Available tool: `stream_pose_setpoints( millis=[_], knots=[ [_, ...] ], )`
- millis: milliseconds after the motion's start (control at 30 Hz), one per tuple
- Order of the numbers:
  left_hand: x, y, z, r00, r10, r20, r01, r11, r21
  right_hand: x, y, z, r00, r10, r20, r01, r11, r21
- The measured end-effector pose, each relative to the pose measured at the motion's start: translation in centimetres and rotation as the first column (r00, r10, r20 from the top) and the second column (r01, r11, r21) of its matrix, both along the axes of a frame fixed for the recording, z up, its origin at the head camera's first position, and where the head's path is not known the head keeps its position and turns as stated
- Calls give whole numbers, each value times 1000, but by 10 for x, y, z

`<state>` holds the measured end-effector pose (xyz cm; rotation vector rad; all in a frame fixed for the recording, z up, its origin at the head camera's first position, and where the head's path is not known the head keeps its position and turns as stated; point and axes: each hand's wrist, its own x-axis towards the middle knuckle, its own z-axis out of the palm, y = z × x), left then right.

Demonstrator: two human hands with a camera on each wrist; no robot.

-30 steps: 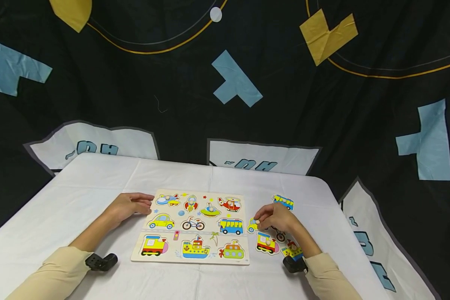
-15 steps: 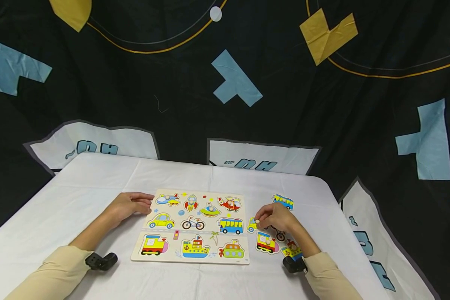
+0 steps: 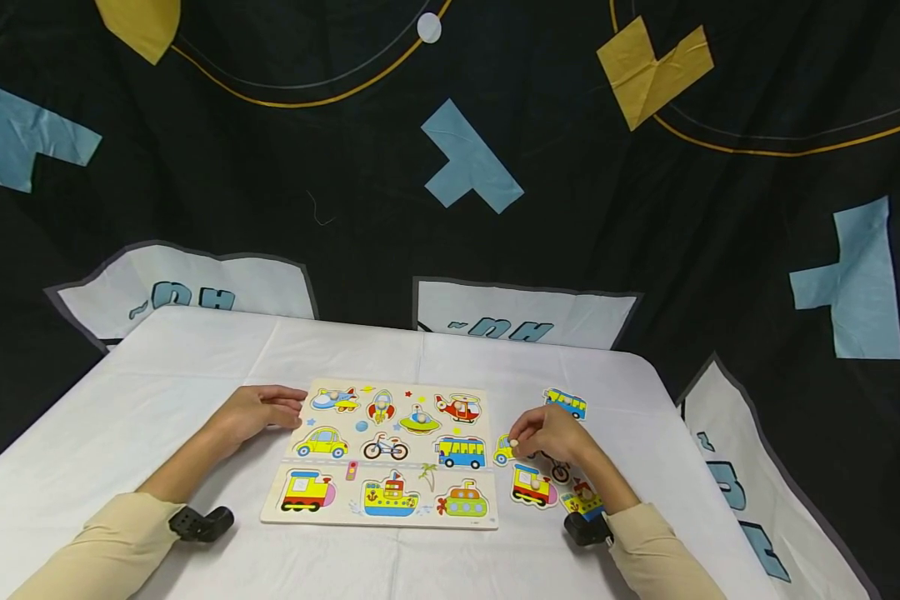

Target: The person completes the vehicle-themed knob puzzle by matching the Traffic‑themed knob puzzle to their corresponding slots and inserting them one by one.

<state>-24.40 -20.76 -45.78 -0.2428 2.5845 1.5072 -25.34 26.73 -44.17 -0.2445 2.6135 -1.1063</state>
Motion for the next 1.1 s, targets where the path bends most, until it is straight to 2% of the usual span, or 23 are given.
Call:
stream_pose_setpoints(
  millis=[633, 900, 1100],
  knots=[
    [1, 1, 3, 1000, -2, 11, 2, 1000, 6, -5, -3, 15, 1000, -3, -30, 4, 1000, 29],
    [1, 1, 3, 1000, -5, -3, 5, 1000, -2, -10, -19, 22, 998, 12, -58, -13, 1000, -21],
    [1, 1, 2, 1000, -5, -1, 5, 1000, -5, -14, -34, 24, 997, 25, -76, -27, 999, -23]
  ],
)
